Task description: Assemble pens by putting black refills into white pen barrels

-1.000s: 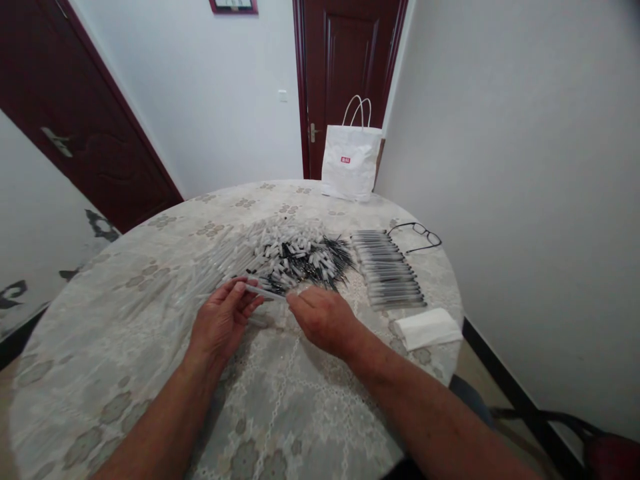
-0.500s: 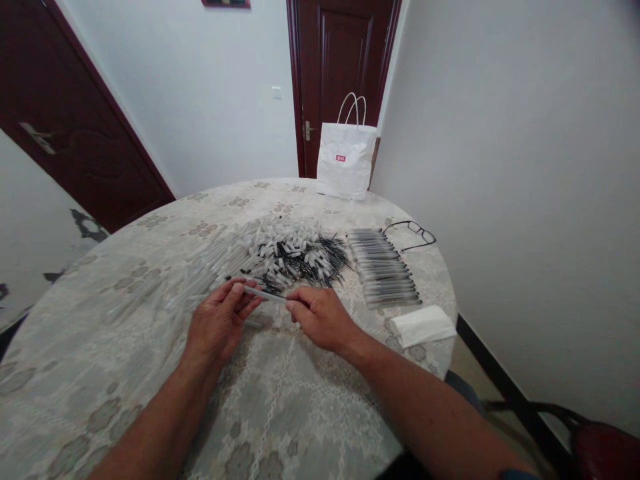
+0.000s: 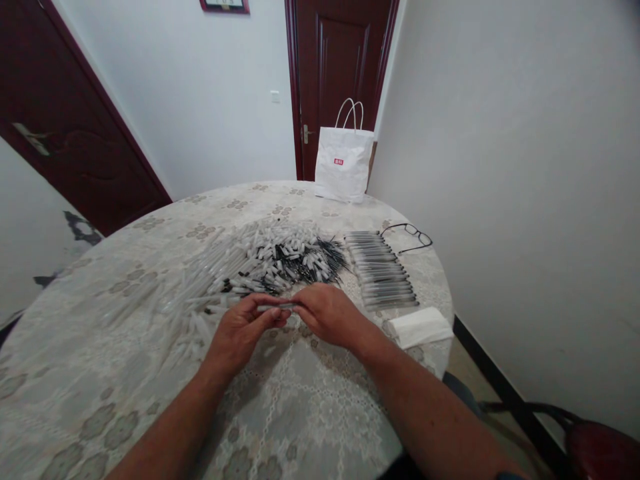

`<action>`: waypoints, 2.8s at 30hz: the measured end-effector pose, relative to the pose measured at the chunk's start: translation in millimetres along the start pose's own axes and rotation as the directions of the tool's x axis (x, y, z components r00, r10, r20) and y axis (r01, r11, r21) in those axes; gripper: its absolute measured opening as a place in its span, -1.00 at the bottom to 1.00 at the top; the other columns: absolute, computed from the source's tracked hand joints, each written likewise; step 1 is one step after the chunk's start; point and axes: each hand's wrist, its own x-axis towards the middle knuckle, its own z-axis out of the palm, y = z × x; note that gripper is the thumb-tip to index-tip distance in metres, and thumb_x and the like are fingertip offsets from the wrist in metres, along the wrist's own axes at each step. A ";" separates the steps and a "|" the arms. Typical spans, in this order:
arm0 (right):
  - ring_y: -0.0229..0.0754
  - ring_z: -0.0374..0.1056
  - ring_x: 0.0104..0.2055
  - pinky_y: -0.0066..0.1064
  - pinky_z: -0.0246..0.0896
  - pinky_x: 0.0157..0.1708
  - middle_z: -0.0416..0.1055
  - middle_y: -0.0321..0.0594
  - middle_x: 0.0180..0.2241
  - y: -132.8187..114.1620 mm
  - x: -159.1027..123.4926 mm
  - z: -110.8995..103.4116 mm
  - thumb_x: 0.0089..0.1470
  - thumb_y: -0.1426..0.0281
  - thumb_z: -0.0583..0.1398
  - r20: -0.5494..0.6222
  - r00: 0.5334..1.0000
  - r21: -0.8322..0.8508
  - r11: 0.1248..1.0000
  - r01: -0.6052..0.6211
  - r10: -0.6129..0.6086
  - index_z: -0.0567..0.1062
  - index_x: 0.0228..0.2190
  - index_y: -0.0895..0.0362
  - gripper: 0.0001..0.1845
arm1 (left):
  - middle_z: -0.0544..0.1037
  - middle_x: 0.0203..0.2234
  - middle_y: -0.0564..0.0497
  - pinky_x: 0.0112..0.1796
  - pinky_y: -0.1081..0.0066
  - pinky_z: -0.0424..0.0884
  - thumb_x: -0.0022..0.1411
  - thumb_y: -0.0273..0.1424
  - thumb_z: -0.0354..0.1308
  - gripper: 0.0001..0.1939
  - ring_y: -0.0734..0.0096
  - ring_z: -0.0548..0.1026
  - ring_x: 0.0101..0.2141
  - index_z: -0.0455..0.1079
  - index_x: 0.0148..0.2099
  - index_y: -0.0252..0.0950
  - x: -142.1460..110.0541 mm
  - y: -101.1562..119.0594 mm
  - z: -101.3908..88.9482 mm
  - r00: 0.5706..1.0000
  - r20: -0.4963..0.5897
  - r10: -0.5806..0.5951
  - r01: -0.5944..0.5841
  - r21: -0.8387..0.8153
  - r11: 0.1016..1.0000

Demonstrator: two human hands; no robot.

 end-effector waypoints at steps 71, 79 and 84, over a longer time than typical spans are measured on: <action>-0.11 0.35 -0.22 -0.35 0.21 -0.22 0.38 -0.10 -0.22 -0.4 27.2 83.2 0.27 0.34 0.12 -0.007 0.971 -0.369 0.902 -0.226 0.240 0.46 -0.28 0.10 -0.86 | 0.63 -0.32 -0.04 -0.20 0.34 0.36 0.33 -0.34 0.08 -0.81 0.26 0.55 -0.31 0.51 -0.13 -0.22 12.2 -12.4 -67.8 0.878 -0.136 0.458 -0.195 0.773 0.604; -0.10 0.35 -0.18 -0.34 0.23 -0.15 0.40 -0.10 -0.25 8.8 27.0 71.1 0.25 0.41 0.07 -0.165 0.969 -0.171 0.962 -0.213 0.185 0.44 -0.26 0.14 -0.86 | 0.62 -0.25 -0.03 -0.16 0.35 0.37 0.23 -0.46 0.13 -0.79 0.25 0.54 -0.20 0.53 -0.12 -0.19 4.1 1.2 -72.3 0.941 0.164 0.295 -0.290 0.838 0.462; -0.15 0.37 -0.24 -0.35 0.28 -0.19 0.43 -0.18 -0.29 16.7 25.7 44.0 0.24 0.33 0.09 -0.400 0.888 0.173 0.970 -0.169 0.226 0.43 -0.25 0.11 -0.85 | 0.54 -0.22 -0.10 -0.12 0.30 0.34 0.13 -0.51 0.21 -0.77 0.16 0.46 -0.11 0.55 -0.14 -0.20 -2.7 3.4 -66.6 0.918 0.352 0.182 -0.387 0.893 0.230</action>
